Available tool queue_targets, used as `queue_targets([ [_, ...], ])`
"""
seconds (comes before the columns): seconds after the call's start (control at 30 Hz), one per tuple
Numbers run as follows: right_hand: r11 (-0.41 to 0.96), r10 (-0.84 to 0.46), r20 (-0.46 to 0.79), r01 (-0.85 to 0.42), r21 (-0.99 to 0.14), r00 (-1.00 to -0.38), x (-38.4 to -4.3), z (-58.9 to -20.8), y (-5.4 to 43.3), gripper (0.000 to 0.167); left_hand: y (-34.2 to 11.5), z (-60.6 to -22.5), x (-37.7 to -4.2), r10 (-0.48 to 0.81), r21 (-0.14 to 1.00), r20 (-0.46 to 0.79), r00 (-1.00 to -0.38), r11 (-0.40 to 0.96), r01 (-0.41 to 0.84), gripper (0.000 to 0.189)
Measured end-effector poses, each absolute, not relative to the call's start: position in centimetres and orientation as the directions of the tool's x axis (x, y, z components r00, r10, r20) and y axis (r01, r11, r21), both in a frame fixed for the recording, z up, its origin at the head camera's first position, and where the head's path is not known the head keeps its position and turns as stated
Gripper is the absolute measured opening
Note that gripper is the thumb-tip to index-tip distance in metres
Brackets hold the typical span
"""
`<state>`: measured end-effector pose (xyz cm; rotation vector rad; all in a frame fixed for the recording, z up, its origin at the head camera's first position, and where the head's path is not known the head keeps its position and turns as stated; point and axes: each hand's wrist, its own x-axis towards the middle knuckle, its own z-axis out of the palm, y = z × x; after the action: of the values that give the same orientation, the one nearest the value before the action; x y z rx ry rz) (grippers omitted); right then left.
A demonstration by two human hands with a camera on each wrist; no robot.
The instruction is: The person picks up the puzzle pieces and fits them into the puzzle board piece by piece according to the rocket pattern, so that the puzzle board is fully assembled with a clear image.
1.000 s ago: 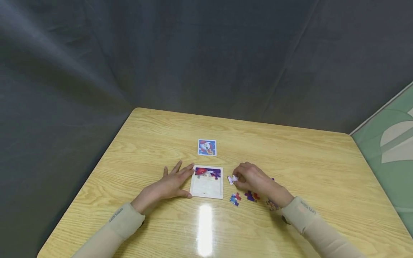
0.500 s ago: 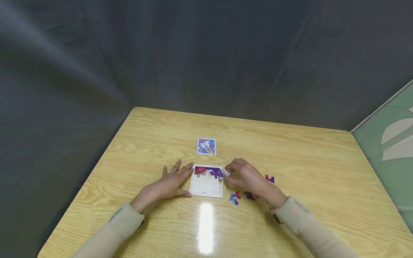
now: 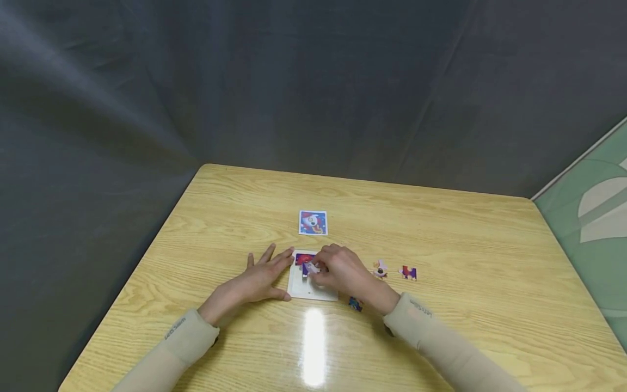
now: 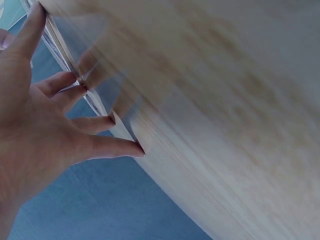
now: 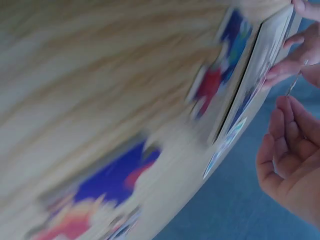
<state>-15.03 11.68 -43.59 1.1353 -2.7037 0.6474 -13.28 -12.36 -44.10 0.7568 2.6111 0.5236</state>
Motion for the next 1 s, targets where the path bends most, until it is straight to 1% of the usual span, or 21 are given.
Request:
queue_targets([
  [0.17, 0.631, -0.657, 0.279, -0.714, -0.303, -0.7, -14.8, -44.1, 10.1, 0.017, -12.3, -44.0, -13.2, 0.573, 0.452, -0.24, -0.784, 0.781, 0.432, 0.086],
  [0.3, 0.647, -0.65, 0.251, -0.696, -0.312, -0.717, -14.7, -44.5, 9.5, 0.014, -12.4, -44.0, -13.2, 0.575, 0.453, -0.238, -0.783, 0.779, 0.434, 0.086],
  [0.47, 0.674, -0.637, 0.229, -0.676, -0.299, -0.736, -14.7, -44.7, 9.3, 0.014, -12.4, -44.0, -13.2, 0.576, 0.451, -0.236, -0.783, 0.778, 0.436, 0.086],
  [0.6, 0.663, -0.65, 0.23, -0.689, -0.293, -0.724, -14.8, -44.7, 9.2, 0.014, -12.4, -44.1, -13.3, 0.574, 0.451, -0.237, -0.784, 0.78, 0.435, 0.086],
  [0.77, 0.656, -0.672, 0.232, -0.711, -0.254, -0.703, -14.7, -44.9, 9.1, 0.016, -12.4, -44.2, -13.3, 0.57, 0.445, -0.23, -0.789, 0.783, 0.435, 0.085],
  [1.0, 0.674, -0.661, 0.232, -0.7, -0.236, -0.714, -14.4, -44.9, 9.1, 0.017, -12.3, -44.2, -13.3, 0.567, 0.441, -0.239, -0.788, 0.787, 0.432, 0.086],
])
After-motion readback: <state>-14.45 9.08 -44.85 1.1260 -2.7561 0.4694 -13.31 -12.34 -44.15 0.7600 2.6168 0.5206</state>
